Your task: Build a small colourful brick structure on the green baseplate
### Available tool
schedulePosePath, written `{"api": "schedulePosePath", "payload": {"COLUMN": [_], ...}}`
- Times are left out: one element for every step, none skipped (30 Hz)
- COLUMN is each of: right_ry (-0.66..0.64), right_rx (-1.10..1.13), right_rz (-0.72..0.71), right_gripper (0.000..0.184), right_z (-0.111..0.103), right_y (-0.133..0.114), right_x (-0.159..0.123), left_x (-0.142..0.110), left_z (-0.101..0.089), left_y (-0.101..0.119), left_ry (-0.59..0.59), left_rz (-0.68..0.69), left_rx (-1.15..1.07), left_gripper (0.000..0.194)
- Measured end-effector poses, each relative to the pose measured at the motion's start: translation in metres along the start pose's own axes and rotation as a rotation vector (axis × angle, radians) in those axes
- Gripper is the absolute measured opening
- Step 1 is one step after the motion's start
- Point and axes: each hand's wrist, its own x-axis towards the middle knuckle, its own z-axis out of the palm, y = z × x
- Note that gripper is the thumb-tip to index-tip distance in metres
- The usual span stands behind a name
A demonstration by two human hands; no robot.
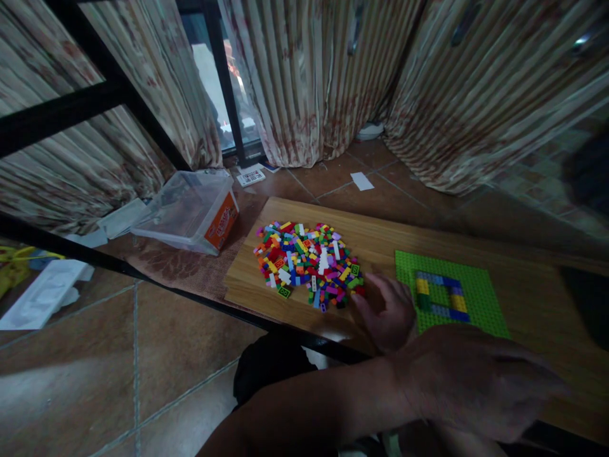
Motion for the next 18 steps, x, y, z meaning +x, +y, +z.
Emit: {"api": "schedulePosePath", "payload": {"right_ry": [-0.004,-0.005,-0.005,-0.003,0.004,0.011,0.018,0.024,0.03,0.037,0.047,0.06,0.083,0.112,0.148,0.177,0.168,0.111], "right_rx": [-0.011,-0.026,-0.042,-0.056,-0.067,-0.076,-0.081,-0.081,-0.075,-0.066,-0.053,-0.034,-0.009,0.024,0.059,0.087,0.105,0.111], "right_rz": [0.027,0.056,0.08,0.098,0.112,0.124,0.135,0.144,0.151,0.156,0.16,0.162,0.165,0.17,0.183,0.204,0.215,0.204], "right_gripper": [0.033,0.032,0.03,0.027,0.024,0.021,0.019,0.017,0.015,0.013,0.013,0.013,0.013,0.013,0.014,0.015,0.018,0.022], "right_z": [0.005,0.009,0.012,0.015,0.018,0.02,0.021,0.023,0.024,0.025,0.025,0.025,0.025,0.024,0.021,0.018,0.014,0.008], "right_y": [-0.004,-0.006,-0.006,-0.006,-0.006,-0.007,-0.008,-0.009,-0.011,-0.013,-0.015,-0.017,-0.018,-0.017,-0.015,-0.011,-0.005,0.003], "right_x": [0.0,0.0,0.001,0.002,0.003,0.003,0.004,0.005,0.006,0.007,0.008,0.009,0.009,0.009,0.008,0.007,0.006,0.004], "left_x": [0.0,-0.001,-0.001,-0.002,-0.002,-0.002,-0.002,-0.002,-0.002,-0.002,-0.002,-0.002,-0.003,-0.003,-0.003,-0.003,-0.004,-0.004], "left_z": [0.0,0.0,0.0,-0.001,-0.001,-0.001,-0.002,-0.003,-0.003,-0.004,-0.004,-0.005,-0.006,-0.007,-0.009,-0.01,-0.012,-0.014], "left_y": [-0.001,-0.003,-0.004,-0.006,-0.008,-0.009,-0.01,-0.011,-0.011,-0.011,-0.01,-0.01,-0.009,-0.008,-0.006,-0.005,-0.004,-0.003], "left_ry": [0.014,0.021,0.018,0.007,-0.003,-0.01,-0.011,-0.007,0.002,0.016,0.031,0.045,0.054,0.058,0.06,0.065,0.076,0.099], "left_rz": [-0.005,-0.021,-0.043,-0.067,-0.085,-0.099,-0.102,-0.094,-0.084,-0.077,-0.073,-0.071,-0.067,-0.059,-0.051,-0.041,-0.03,-0.021], "left_rx": [-0.017,-0.042,-0.07,-0.096,-0.12,-0.142,-0.159,-0.174,-0.186,-0.194,-0.199,-0.204,-0.209,-0.215,-0.222,-0.23,-0.241,-0.253], "left_gripper": [0.032,0.033,0.033,0.033,0.032,0.032,0.031,0.03,0.03,0.029,0.029,0.029,0.029,0.029,0.029,0.029,0.029,0.029]}}
